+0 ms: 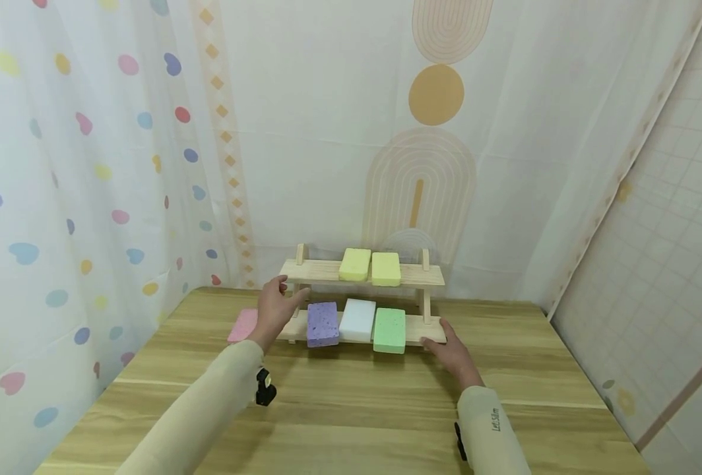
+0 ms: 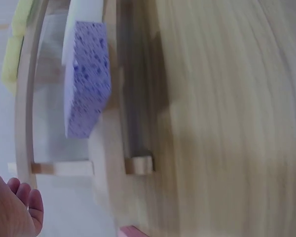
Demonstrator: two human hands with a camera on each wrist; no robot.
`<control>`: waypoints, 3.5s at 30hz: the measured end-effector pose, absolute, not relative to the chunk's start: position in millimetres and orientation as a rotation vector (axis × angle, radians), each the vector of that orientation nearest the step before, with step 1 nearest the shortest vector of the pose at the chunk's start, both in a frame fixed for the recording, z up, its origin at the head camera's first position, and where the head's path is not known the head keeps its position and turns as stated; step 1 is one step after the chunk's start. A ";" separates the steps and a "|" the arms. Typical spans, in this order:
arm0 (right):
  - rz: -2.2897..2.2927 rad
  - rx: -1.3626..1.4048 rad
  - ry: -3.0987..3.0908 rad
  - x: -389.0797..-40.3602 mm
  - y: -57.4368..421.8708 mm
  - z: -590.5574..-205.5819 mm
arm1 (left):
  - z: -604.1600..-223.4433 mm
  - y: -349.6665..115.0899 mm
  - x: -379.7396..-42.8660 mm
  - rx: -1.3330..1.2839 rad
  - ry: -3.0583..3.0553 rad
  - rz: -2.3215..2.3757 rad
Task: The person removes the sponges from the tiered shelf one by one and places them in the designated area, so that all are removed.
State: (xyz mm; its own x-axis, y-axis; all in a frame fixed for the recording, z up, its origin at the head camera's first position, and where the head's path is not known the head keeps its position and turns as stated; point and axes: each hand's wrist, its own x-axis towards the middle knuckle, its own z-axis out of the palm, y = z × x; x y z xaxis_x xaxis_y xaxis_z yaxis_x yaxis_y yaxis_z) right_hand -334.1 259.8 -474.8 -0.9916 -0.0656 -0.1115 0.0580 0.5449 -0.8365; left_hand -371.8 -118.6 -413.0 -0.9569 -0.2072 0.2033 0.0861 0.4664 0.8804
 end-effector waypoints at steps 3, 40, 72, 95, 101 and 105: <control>-1.429 -0.013 2.655 -333.7 259.1 -473.3 | -406.4 -109.7 -372.8 0.095 -2.438 -1.494; -1.432 -0.003 2.668 -331.5 259.2 -472.6 | -383.2 -18.1 -393.8 0.075 -2.415 -1.410; -1.473 0.023 2.665 -327.1 246.3 -474.8 | -396.8 -2.9 -407.1 0.191 -2.434 -1.182; -1.481 0.032 2.648 -335.2 244.7 -479.9 | -396.9 -11.7 -408.1 0.177 -2.436 -1.170; -1.484 0.032 2.631 -338.5 249.2 -479.5 | -396.5 -13.6 -406.4 0.174 -2.427 -1.213; -1.474 0.022 2.637 -340.9 252.4 -479.6 | -396.1 -15.8 -404.9 0.162 -2.422 -1.227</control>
State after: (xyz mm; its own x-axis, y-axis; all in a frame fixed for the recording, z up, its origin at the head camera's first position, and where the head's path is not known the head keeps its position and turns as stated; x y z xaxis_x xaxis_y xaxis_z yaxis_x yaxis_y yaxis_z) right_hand -340.9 252.4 -479.6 -0.9926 -0.0458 -0.1124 0.0717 0.5257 -0.8476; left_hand -404.9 -15.8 -396.1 -0.9057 -0.2860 0.3129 0.0832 0.6039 0.7927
